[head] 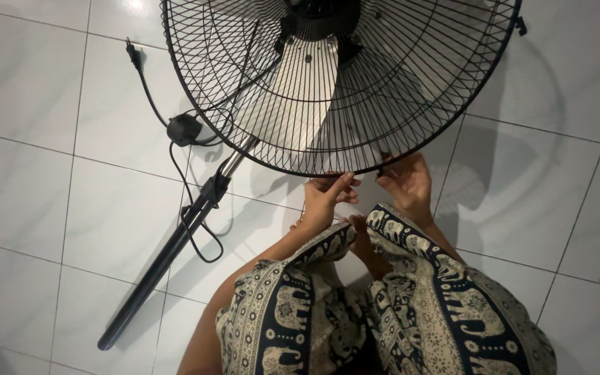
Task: The person wipes the fan motor housing with a cloth, then attaches the fan blades to the motor shaft and secures them with a nut. They then wipe the front fan cage and attach it to the fan assembly.
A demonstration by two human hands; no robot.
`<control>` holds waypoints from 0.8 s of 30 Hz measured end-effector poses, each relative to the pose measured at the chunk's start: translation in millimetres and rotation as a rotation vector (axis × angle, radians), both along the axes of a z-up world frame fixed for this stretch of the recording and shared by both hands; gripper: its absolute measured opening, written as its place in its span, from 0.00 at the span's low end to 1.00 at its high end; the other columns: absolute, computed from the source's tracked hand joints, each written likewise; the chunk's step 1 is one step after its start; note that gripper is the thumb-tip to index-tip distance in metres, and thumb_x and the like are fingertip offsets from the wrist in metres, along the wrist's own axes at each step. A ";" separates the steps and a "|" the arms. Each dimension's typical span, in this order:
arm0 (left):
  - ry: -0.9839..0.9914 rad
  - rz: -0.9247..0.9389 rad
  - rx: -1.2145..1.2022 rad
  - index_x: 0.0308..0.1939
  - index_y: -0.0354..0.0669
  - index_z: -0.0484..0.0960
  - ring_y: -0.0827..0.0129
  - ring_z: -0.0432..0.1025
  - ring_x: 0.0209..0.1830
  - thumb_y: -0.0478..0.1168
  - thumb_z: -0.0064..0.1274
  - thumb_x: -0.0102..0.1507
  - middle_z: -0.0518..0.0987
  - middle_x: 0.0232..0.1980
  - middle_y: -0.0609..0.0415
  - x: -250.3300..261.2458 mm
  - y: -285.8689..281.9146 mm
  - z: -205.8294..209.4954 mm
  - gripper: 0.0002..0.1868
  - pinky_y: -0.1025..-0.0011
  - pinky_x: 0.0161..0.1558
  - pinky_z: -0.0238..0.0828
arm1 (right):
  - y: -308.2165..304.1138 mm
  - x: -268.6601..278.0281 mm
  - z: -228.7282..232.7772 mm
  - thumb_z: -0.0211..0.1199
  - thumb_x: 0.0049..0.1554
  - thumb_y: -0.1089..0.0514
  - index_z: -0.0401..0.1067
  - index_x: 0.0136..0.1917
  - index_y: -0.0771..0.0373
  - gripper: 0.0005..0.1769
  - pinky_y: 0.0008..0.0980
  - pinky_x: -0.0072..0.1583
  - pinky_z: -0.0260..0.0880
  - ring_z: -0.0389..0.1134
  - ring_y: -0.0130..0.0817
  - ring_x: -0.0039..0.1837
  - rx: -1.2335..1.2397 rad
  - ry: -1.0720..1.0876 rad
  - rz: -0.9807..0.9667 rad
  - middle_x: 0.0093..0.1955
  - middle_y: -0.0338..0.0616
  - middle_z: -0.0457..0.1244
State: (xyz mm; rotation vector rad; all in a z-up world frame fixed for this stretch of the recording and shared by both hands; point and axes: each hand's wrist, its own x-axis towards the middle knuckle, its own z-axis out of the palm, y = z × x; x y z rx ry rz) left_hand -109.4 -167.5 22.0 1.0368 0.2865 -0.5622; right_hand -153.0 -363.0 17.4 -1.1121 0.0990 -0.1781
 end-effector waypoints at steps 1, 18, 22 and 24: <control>0.012 0.020 -0.019 0.43 0.25 0.84 0.67 0.78 0.28 0.39 0.63 0.63 0.85 0.37 0.40 -0.4 -1.0 -1.3 0.15 0.67 0.34 0.81 | 0.1 -0.1 -0.9 0.68 0.62 0.76 0.61 0.58 0.61 0.21 0.32 0.64 0.71 0.67 0.31 0.59 -0.036 -0.038 -0.012 0.56 0.43 0.63; -0.017 0.046 0.041 0.43 0.25 0.84 0.67 0.78 0.27 0.40 0.63 0.63 0.84 0.33 0.43 -5.2 -5.6 -11.6 0.15 0.69 0.35 0.79 | -39.3 23.3 48.8 0.80 0.49 0.52 0.66 0.62 0.61 0.35 0.34 0.45 0.66 0.70 0.31 0.44 -1.297 -0.392 0.004 0.42 0.41 0.70; 0.004 0.047 0.005 0.42 0.26 0.84 0.67 0.79 0.29 0.40 0.62 0.63 0.84 0.34 0.43 -4.1 -5.5 -10.7 0.15 0.69 0.36 0.80 | -29.3 32.5 35.5 0.83 0.53 0.51 0.62 0.61 0.68 0.36 0.32 0.44 0.66 0.69 0.32 0.39 -1.343 -0.527 -0.071 0.37 0.35 0.67; 0.006 0.057 0.007 0.41 0.25 0.84 0.66 0.79 0.28 0.40 0.63 0.63 0.84 0.34 0.42 -4.0 -6.4 -12.6 0.15 0.69 0.36 0.81 | -22.5 33.1 24.1 0.82 0.51 0.51 0.63 0.61 0.71 0.37 0.32 0.41 0.64 0.67 0.31 0.37 -1.358 -0.550 -0.138 0.36 0.36 0.68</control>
